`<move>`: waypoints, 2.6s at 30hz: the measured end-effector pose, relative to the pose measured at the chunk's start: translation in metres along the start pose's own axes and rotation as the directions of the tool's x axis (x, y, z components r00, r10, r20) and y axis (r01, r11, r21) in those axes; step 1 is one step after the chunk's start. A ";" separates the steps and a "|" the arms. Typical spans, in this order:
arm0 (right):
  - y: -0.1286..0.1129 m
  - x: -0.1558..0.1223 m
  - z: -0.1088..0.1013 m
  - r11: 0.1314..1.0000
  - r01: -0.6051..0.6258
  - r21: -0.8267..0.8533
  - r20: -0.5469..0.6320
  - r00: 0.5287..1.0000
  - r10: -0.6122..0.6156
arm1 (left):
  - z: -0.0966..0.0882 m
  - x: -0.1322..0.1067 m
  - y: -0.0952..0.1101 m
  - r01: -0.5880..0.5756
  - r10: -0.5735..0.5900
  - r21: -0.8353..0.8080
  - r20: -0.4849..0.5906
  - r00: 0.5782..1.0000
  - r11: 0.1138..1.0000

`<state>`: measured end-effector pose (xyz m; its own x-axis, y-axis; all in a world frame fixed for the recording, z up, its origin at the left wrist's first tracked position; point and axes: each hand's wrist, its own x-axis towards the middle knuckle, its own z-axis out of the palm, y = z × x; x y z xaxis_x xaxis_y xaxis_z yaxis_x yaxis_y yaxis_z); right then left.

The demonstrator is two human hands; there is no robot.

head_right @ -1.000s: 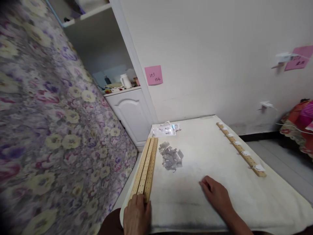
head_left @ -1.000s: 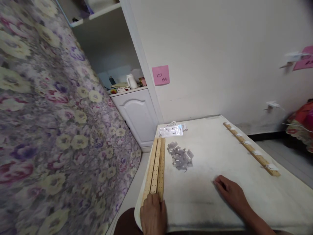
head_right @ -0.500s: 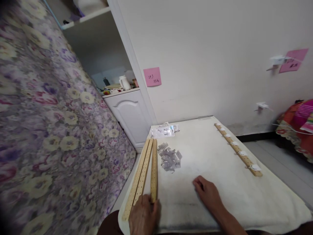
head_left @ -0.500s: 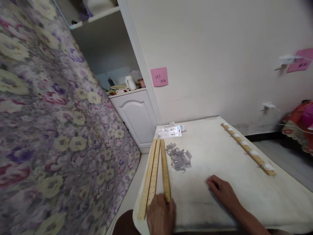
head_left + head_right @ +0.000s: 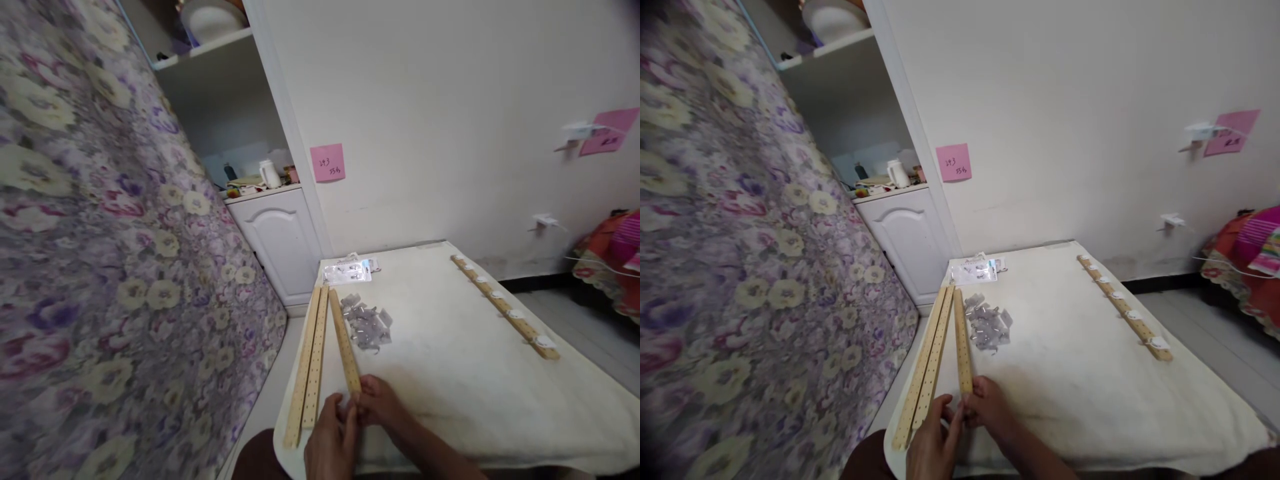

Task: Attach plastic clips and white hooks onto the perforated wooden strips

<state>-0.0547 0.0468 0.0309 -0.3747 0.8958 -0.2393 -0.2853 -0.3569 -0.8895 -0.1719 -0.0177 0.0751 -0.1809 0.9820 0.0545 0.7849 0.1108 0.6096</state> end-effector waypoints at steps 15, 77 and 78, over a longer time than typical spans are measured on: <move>-0.031 -0.149 -0.188 0.902 -0.128 -0.413 -0.073 0.992 0.107 | 0.012 0.029 -0.046 -0.063 -0.016 -0.362 -0.211 0.977 0.930; -0.009 -0.125 -0.273 0.314 -0.136 -0.940 -0.319 0.681 -0.659 | 0.064 0.048 -0.054 -0.297 0.264 -0.066 -0.306 0.915 0.953; -0.009 -0.126 -0.273 0.322 -0.127 -0.938 -0.319 0.676 -0.664 | 0.064 0.047 -0.055 -0.306 0.274 -0.059 -0.307 0.911 0.950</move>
<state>0.2358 0.0096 -0.0373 0.2180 0.9271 0.3049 0.7832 0.0202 -0.6215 -0.1855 0.0326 -0.0063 -0.1316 0.8782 0.4598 0.7662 -0.2042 0.6093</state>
